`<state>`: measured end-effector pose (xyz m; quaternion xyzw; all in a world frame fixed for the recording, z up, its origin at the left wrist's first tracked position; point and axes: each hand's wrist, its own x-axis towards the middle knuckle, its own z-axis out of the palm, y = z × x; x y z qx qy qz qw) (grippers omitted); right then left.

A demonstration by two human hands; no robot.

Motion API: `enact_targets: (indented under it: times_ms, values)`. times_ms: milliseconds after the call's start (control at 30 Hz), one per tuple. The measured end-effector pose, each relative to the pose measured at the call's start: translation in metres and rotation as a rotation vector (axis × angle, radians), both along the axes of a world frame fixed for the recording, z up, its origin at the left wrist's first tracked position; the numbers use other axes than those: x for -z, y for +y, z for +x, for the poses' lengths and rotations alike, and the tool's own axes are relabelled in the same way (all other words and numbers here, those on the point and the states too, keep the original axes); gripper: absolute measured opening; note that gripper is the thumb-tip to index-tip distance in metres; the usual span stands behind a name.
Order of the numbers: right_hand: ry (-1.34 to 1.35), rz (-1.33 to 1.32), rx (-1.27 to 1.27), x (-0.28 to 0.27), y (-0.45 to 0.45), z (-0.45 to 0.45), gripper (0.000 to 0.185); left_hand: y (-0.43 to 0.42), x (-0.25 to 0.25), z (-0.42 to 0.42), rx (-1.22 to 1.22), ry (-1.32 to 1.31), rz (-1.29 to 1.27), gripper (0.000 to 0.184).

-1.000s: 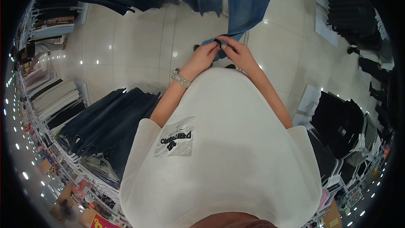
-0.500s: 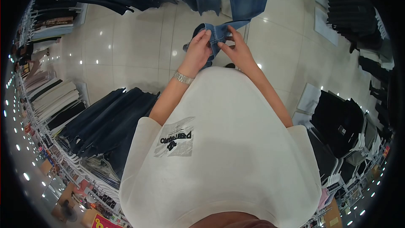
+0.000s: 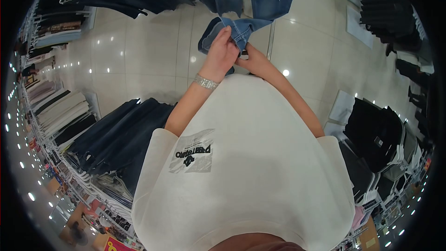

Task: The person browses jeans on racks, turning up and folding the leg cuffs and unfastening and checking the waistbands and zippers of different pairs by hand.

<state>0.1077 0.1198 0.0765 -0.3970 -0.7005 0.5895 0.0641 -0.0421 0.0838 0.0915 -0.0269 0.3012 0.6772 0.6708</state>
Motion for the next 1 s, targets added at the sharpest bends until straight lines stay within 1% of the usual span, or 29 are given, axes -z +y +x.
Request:
enact_targets:
  times_ms: [100,167,200,300,400,433,533,600,633,667,733,833,900,933,1000]
  values:
    - [0.019,0.084,0.035,-0.004,-0.003,-0.006,0.066,0.003,-0.003,0.004,0.039,-0.018,0.012,0.021]
    - [-0.029,0.025,0.137,0.019,0.001,-0.003,0.053,0.004,-0.007,0.005,0.045,-0.024,0.025,0.021]
    - [-0.052,-0.004,0.187,0.020,0.004,-0.003,0.048,0.004,-0.008,0.006,0.047,-0.027,0.032,0.021]
    - [-0.054,0.114,0.232,0.019,0.007,0.008,0.033,0.003,-0.007,0.002,-0.023,0.020,-0.011,0.020]
    - [-0.065,0.150,0.156,0.024,0.007,0.017,0.029,-0.002,0.008,-0.014,-0.121,0.057,0.018,0.019]
    - [-0.054,0.175,0.131,0.025,0.006,0.017,0.029,-0.004,0.012,-0.018,-0.147,0.065,-0.031,0.019]
    - [-0.040,0.241,0.063,0.028,0.000,0.017,0.028,-0.011,0.015,-0.022,-0.140,0.128,-0.053,0.020]
    - [-0.055,0.286,0.015,0.043,-0.001,0.017,0.029,-0.011,0.012,-0.023,-0.095,0.171,-0.127,0.021]
    - [-0.054,0.234,-0.003,0.052,-0.002,0.017,0.029,-0.010,0.012,-0.023,-0.077,0.191,-0.157,0.021]
    - [-0.052,0.184,-0.022,0.055,-0.002,0.018,0.030,-0.010,0.011,-0.022,-0.046,0.220,-0.161,0.021]
    - [-0.140,0.106,-0.090,0.038,0.001,0.019,0.031,-0.012,0.012,-0.024,0.013,0.287,-0.171,0.022]
    - [-0.180,0.070,-0.109,0.047,-0.001,0.025,0.033,-0.020,0.040,-0.035,0.173,0.382,-0.217,0.021]
    - [-0.154,0.060,-0.035,0.058,-0.004,0.030,0.034,-0.032,0.067,-0.039,0.310,0.509,-0.242,0.023]
    - [-0.141,0.051,0.003,0.068,-0.003,0.033,0.034,-0.036,0.069,-0.042,0.380,0.572,-0.257,0.024]
    - [-0.150,-0.026,0.070,0.087,0.002,0.038,0.032,-0.043,0.071,-0.051,0.541,0.562,-0.257,0.023]
